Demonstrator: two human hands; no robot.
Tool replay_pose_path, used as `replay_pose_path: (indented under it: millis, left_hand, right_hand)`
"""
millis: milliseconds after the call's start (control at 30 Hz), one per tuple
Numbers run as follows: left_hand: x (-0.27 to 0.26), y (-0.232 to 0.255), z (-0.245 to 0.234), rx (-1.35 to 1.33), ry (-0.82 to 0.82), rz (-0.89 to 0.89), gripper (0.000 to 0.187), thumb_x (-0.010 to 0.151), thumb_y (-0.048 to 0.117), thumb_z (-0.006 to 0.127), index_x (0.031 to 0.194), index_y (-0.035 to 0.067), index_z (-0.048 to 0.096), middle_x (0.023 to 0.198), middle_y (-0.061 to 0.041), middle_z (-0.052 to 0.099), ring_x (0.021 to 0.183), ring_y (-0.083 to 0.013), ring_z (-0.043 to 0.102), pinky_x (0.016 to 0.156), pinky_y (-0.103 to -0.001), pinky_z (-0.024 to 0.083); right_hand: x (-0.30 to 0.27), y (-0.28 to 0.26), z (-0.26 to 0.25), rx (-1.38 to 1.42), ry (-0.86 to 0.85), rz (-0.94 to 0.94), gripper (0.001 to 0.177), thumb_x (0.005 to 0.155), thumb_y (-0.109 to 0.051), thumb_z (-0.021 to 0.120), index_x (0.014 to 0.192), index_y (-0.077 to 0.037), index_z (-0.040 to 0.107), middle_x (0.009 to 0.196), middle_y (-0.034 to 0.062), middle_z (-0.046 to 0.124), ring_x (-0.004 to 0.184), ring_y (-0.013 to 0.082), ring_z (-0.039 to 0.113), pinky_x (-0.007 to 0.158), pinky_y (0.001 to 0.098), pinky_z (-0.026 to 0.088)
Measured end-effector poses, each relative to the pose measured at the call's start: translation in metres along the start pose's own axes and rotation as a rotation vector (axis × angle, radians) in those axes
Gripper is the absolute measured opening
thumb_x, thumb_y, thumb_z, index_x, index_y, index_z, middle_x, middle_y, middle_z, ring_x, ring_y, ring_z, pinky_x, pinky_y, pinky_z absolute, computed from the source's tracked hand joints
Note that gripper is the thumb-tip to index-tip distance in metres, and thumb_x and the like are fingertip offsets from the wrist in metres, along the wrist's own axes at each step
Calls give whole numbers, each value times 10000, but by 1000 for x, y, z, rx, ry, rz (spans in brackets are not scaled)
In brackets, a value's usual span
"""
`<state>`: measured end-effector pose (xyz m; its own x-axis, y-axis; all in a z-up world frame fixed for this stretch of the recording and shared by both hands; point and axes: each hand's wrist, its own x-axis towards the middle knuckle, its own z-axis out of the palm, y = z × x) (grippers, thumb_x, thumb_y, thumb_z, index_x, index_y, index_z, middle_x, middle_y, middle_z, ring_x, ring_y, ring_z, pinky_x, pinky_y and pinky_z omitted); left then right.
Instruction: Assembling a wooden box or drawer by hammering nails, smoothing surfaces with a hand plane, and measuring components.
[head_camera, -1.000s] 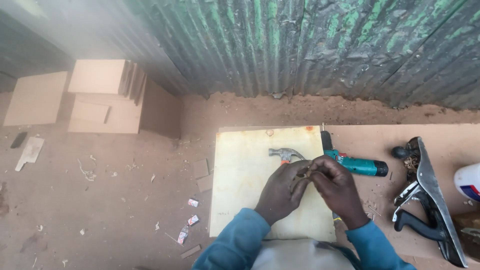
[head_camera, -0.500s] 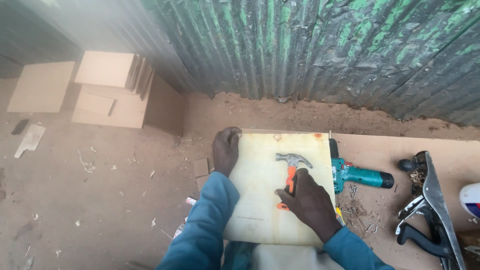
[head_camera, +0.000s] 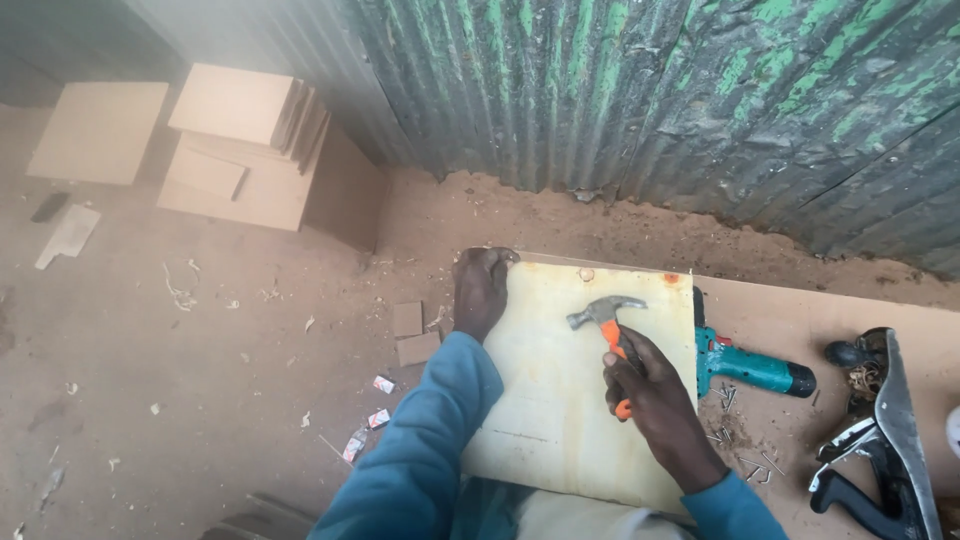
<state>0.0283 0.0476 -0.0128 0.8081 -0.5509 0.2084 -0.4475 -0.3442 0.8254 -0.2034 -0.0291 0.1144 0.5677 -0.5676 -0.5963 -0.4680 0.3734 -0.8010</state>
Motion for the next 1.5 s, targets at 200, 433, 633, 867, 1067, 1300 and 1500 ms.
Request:
replay_pose_path:
  millis: [200,433,633,867,1067,1300,1500]
  left_hand:
    - [1,-6,4,19,14,50,251,855,34,495,864,161,711,897,-7,683,964,-227,513,907,-347,383]
    - [5,69,-34,1,-216,-437,198,957,87,497,1011,101,687,1068,-127,536,1005,-210,615,821,-335,583]
    - [1,75,-37,6,-206,-401,198,945,57,509,1012,85,693,1051,-142,554,1010,-226,622,815,-333,579]
    - [0,61,-30,9,-214,-403,196,947,79,517,1018,97,699,1088,-148,559,1079,-262,590,837,-345,572]
    - [7,45,-20,59,-235,-385,197,951,101,517,1047,102,689,1140,-134,551,1119,-257,566,861,-345,571]
    - [6,53,-26,37,-204,-364,194,927,47,529,979,116,703,1026,-114,558,1032,-246,591,762,-302,593]
    - [9,43,-16,50,-209,-397,184,946,44,495,948,53,679,1022,-138,562,1017,-260,597,746,-319,582]
  right_hand:
    - [3,-16,13,-309,-17,-600,606,872,-267,516,1438,-134,346,1443,72,467,1324,203,461,999,325,431]
    - [25,-32,33,-436,108,-1210,477,904,-59,548,1373,-48,465,803,140,618,685,269,669,565,367,557]
    - [52,-14,47,-424,42,-1203,469,918,-77,545,1380,-110,470,844,112,608,796,261,676,656,390,577]
    - [43,-25,46,-428,16,-1149,463,915,-66,551,1371,-108,487,875,126,614,837,279,672,681,391,576]
    - [67,-15,52,-515,-18,-963,465,922,-95,547,1380,-124,478,1096,183,602,1035,345,608,845,486,513]
    - [43,-35,51,-465,76,-1106,467,932,-91,555,1387,-148,467,1000,124,626,974,307,646,815,440,564]
    - [60,-38,48,-705,-71,-680,471,929,-182,527,1393,-231,462,1212,123,615,1154,292,578,970,501,488]
